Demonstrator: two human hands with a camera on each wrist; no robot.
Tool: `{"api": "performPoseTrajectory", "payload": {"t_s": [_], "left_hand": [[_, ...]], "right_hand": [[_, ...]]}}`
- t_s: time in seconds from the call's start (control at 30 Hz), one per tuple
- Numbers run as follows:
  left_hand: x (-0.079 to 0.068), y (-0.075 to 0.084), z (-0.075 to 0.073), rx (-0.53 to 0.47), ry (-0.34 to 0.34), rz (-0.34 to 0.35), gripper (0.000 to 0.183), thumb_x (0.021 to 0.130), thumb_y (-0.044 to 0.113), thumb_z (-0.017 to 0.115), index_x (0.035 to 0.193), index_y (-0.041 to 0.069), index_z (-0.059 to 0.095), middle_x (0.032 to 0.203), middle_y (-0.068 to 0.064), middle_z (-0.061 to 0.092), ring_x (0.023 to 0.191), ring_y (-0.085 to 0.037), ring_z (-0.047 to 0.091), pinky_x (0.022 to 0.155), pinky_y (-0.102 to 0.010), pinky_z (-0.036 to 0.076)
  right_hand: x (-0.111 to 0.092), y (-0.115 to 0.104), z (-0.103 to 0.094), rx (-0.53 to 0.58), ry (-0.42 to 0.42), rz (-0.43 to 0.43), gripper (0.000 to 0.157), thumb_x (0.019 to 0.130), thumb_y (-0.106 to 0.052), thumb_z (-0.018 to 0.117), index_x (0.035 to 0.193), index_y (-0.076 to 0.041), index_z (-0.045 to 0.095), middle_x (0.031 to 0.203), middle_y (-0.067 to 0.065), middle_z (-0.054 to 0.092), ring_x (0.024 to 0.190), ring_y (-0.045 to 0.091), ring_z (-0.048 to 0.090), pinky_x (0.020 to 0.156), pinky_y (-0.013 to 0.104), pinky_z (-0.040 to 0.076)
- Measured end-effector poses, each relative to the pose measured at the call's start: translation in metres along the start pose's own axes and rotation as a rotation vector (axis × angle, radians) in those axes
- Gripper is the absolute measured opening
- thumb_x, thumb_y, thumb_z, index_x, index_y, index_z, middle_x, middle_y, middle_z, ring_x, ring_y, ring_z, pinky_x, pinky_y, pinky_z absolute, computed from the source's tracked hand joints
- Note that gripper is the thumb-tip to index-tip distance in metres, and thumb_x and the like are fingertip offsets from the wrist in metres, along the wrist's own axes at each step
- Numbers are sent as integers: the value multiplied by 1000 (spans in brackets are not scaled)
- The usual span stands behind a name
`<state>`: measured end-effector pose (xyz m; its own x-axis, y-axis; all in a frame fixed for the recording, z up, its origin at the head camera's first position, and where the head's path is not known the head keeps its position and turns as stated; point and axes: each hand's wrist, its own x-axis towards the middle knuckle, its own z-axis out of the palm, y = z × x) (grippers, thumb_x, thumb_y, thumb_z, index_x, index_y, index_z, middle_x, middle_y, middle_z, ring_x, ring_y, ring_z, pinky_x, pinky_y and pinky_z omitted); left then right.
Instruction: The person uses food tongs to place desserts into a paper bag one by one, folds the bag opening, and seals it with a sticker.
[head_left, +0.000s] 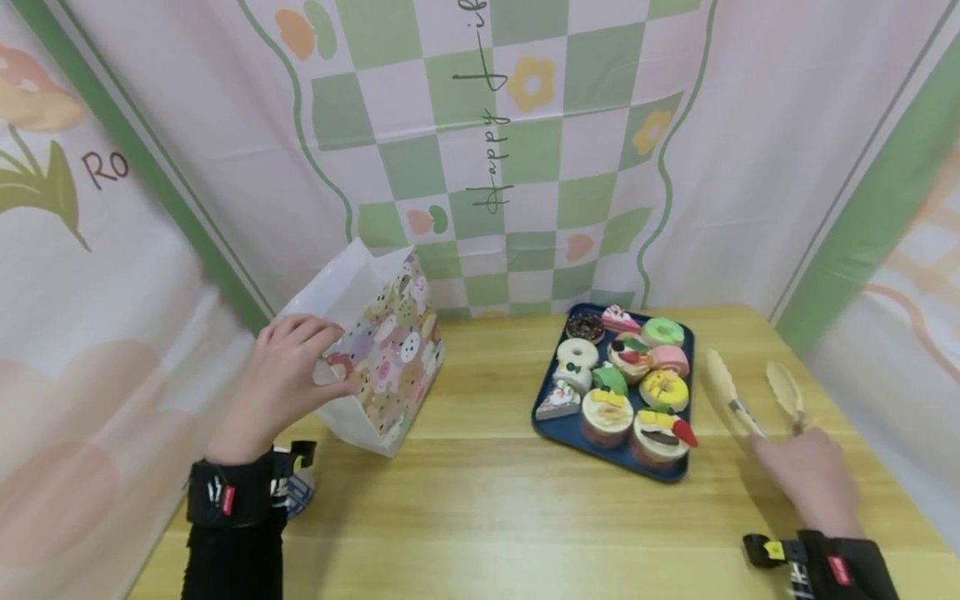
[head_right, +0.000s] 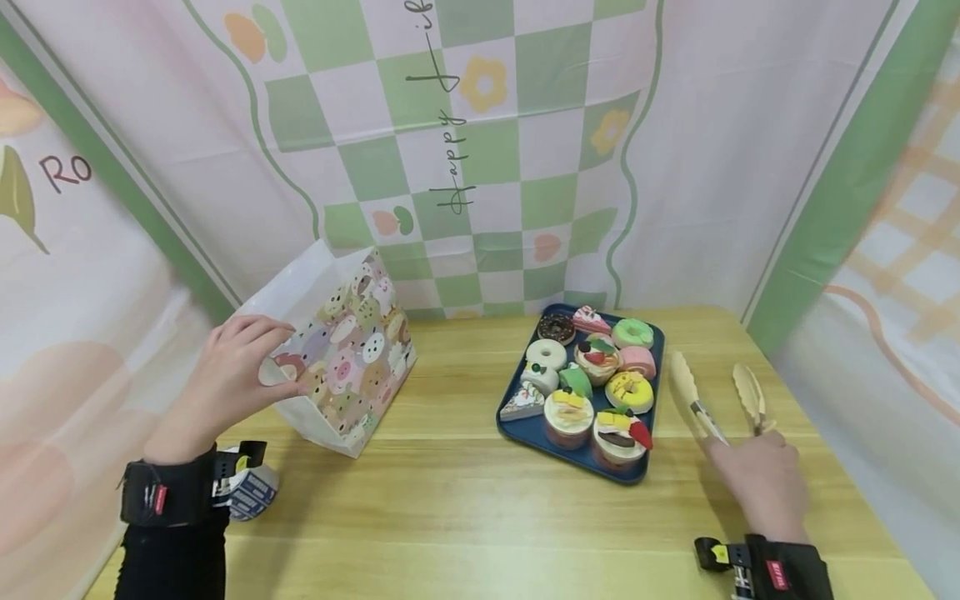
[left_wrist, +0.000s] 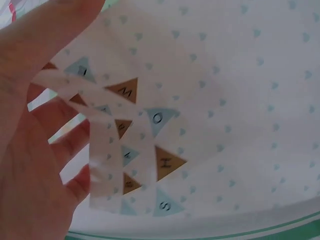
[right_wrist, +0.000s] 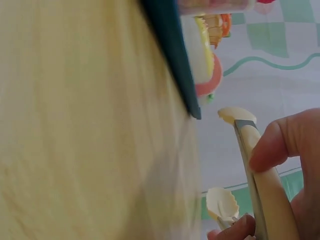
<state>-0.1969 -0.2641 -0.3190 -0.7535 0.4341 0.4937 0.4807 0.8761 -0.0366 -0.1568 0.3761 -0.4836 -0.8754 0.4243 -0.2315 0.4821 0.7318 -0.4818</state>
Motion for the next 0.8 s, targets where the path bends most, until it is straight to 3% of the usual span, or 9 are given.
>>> {"api": "performPoseTrajectory", "payload": {"t_s": [0.23,0.47,0.6,0.67,0.8], "left_hand": [[0,4,-8,16,-70,9,75,56,38,93,119,9,64,122,-10,65,117,-34,51,99,-57,36],[-3,11,-12,29,-87,18,71,60,31,92,121,9,63,122,-10,66,117,-34,52,100,-57,35],[-3,15,-8,10,-32,35,70,58,30,93,118,9,64,117,-10,68,114,-33,55,99,-54,37],[-3,17,-5,-8,8,60,69,57,30,93,116,8,65,114,-10,69,112,-33,56,99,-53,38],[-4,24,0,-27,78,89,69,56,31,94,114,7,64,109,-9,69,108,-34,57,97,-52,39]], "right_hand": [[-8,-5,-4,10,12,-46,80,86,-62,58,113,12,46,86,23,55,72,30,52,51,33,37],[-9,-4,-6,-11,-16,-64,92,83,-71,58,114,14,47,88,22,56,73,28,53,53,31,37],[-10,-4,-10,-26,-30,-89,103,82,-74,56,126,19,40,105,38,55,81,40,57,58,39,42],[-11,-5,-13,-39,-40,-102,111,82,-75,54,134,21,32,120,45,47,91,50,56,63,46,45],[-14,-9,-18,-58,-73,-110,119,82,-78,50,140,22,21,132,50,33,104,62,48,70,56,46]]}}
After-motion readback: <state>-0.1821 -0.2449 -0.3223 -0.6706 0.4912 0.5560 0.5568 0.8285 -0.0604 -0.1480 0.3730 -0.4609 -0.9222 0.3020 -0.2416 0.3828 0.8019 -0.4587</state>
